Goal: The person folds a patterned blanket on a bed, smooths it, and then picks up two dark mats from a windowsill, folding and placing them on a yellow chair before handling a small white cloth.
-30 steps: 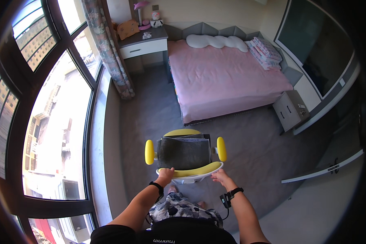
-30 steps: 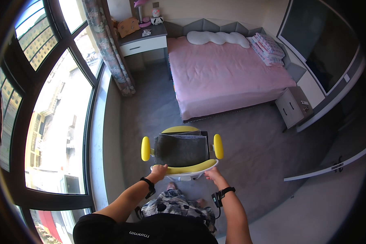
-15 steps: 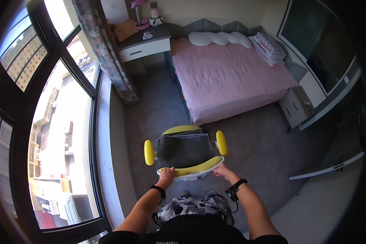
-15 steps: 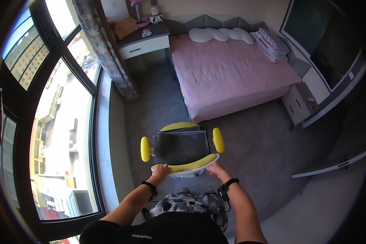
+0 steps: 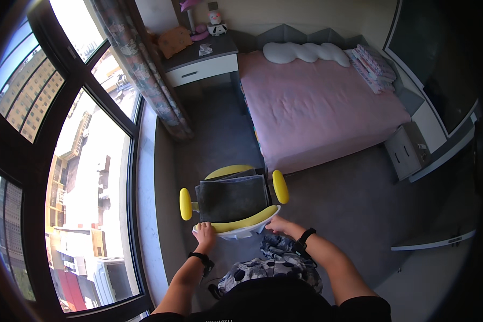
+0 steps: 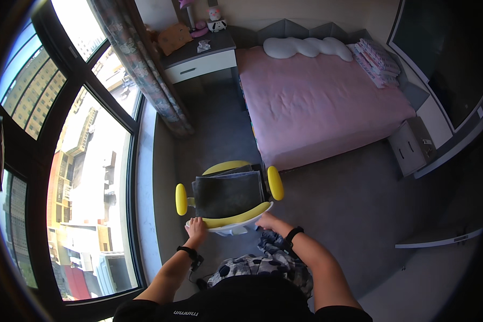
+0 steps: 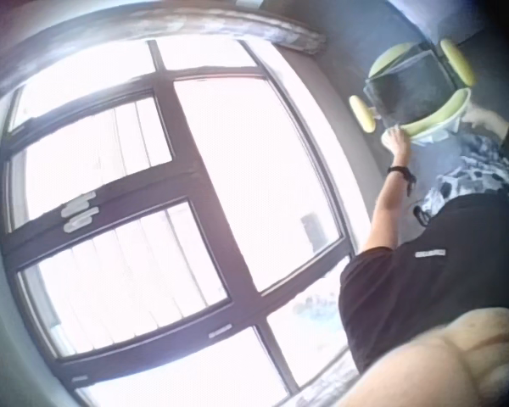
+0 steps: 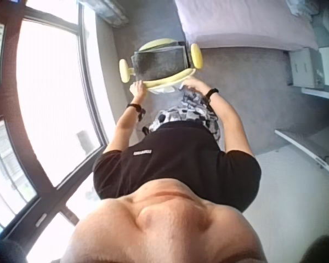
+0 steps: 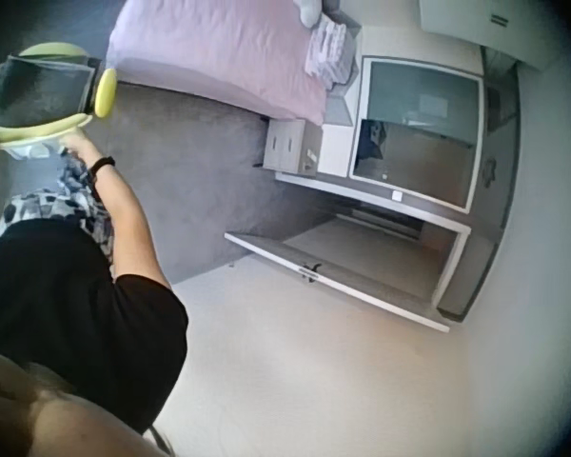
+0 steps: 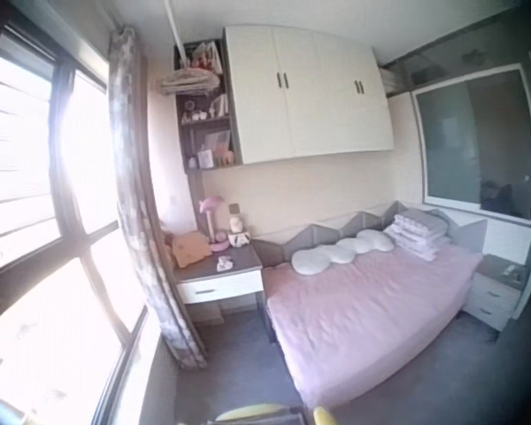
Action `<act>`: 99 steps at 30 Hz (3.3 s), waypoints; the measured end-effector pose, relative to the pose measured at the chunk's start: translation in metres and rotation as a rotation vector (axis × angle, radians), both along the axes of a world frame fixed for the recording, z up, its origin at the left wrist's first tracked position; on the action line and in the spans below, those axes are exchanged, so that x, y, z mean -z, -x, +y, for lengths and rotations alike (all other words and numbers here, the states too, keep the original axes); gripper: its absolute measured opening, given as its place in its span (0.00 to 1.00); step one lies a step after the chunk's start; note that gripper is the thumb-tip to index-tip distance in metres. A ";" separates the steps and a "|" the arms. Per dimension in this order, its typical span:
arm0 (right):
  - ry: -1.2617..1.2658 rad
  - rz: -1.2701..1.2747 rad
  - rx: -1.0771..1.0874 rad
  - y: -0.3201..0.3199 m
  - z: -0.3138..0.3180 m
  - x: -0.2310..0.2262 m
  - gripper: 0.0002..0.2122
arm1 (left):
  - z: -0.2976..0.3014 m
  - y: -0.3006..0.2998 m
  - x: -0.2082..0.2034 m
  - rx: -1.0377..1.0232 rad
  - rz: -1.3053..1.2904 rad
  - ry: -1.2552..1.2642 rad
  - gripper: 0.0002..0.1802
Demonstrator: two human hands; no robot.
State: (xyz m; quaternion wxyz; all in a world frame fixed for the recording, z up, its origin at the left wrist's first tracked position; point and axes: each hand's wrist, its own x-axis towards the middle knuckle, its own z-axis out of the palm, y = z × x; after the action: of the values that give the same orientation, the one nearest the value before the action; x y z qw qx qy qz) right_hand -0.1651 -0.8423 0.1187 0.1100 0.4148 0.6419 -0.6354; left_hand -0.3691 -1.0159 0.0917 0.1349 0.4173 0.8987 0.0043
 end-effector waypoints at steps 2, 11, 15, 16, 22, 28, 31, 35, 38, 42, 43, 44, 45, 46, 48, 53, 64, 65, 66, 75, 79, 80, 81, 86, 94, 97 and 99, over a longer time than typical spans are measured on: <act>0.038 -0.007 -0.086 0.016 0.010 0.007 0.14 | 0.015 -0.012 -0.012 -0.182 -0.129 0.014 0.21; -0.627 -0.094 -0.583 0.079 0.041 0.004 0.28 | 0.038 0.056 0.010 0.134 -0.070 -0.473 0.14; -0.880 -0.188 -0.741 0.124 0.047 -0.034 0.19 | 0.051 0.097 0.004 0.035 -0.079 -0.450 0.13; -0.953 -0.176 -0.718 0.132 0.050 -0.033 0.16 | 0.056 0.107 0.002 0.025 -0.086 -0.458 0.13; -1.012 -0.238 -0.736 0.194 0.058 -0.042 0.18 | 0.085 0.174 -0.028 0.122 -0.105 -0.356 0.25; -1.062 -0.236 -0.653 0.232 0.068 -0.039 0.19 | 0.117 0.227 -0.047 0.224 -0.126 -0.397 0.28; -1.103 -0.241 -0.585 0.254 0.075 -0.040 0.17 | 0.132 0.256 -0.049 0.263 -0.161 -0.393 0.28; -1.134 -0.268 -0.589 0.286 0.102 -0.035 0.13 | 0.160 0.287 -0.057 0.250 -0.168 -0.377 0.28; -1.186 -0.237 -0.597 0.303 0.118 -0.021 0.11 | 0.176 0.304 -0.064 0.260 -0.156 -0.338 0.29; -1.192 -0.188 -0.598 0.327 0.140 -0.036 0.10 | 0.203 0.328 -0.065 0.241 -0.163 -0.328 0.30; -1.193 -0.179 -0.627 0.334 0.145 -0.038 0.10 | 0.210 0.336 -0.063 0.257 -0.188 -0.322 0.30; -1.193 -0.171 -0.655 0.341 0.150 -0.042 0.10 | 0.215 0.343 -0.064 0.273 -0.212 -0.315 0.31; -1.175 -0.185 -0.669 0.350 0.154 -0.052 0.10 | 0.222 0.351 -0.070 0.302 -0.232 -0.311 0.32; -1.184 -0.185 -0.687 0.354 0.159 -0.051 0.09 | 0.226 0.354 -0.070 0.298 -0.218 -0.326 0.32; -1.199 -0.176 -0.727 0.361 0.168 -0.049 0.08 | 0.237 0.365 -0.070 0.298 -0.245 -0.328 0.33; -1.208 -0.082 -0.734 0.382 0.189 -0.054 0.06 | 0.267 0.395 -0.064 0.339 -0.252 -0.273 0.32; -1.357 0.058 -0.519 0.421 0.238 -0.041 0.04 | 0.332 0.434 -0.089 0.429 -0.121 -0.169 0.32; -1.375 0.051 -0.523 0.421 0.246 -0.038 0.04 | 0.341 0.434 -0.096 0.425 -0.085 -0.171 0.32; -1.381 0.065 -0.508 0.425 0.250 -0.044 0.04 | 0.347 0.437 -0.102 0.435 -0.091 -0.153 0.33; -1.201 -0.053 -0.515 0.452 0.295 -0.062 0.07 | 0.376 0.463 -0.122 0.424 -0.150 -0.092 0.34; -0.897 -0.147 -0.379 0.466 0.318 -0.087 0.10 | 0.388 0.472 -0.116 0.379 -0.130 -0.200 0.34; -0.934 -0.131 -0.421 0.466 0.326 -0.090 0.11 | 0.393 0.473 -0.117 0.402 -0.140 -0.202 0.34; -1.009 -0.198 -0.476 0.467 0.333 -0.089 0.11 | 0.398 0.472 -0.120 0.383 -0.152 -0.230 0.34; -1.123 -0.170 -0.510 0.488 0.368 -0.088 0.09 | 0.412 0.489 -0.116 0.318 -0.238 -0.297 0.29; -1.159 -0.101 -0.410 0.534 0.414 -0.095 0.10 | 0.413 0.515 -0.114 0.049 -0.079 -0.283 0.29; -1.249 -0.076 -0.505 0.542 0.440 -0.091 0.09 | 0.395 0.525 -0.122 0.003 -0.221 -0.317 0.30; -1.157 -0.169 -0.430 0.550 0.455 -0.096 0.12 | 0.374 0.529 -0.131 0.001 -0.231 -0.380 0.30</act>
State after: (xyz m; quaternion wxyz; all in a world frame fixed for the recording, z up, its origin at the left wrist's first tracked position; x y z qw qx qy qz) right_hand -0.7147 -0.3871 0.2146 0.0432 0.3175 0.9404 -0.1136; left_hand -0.8981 -0.6421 0.2224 0.1556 0.4324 0.8601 0.2213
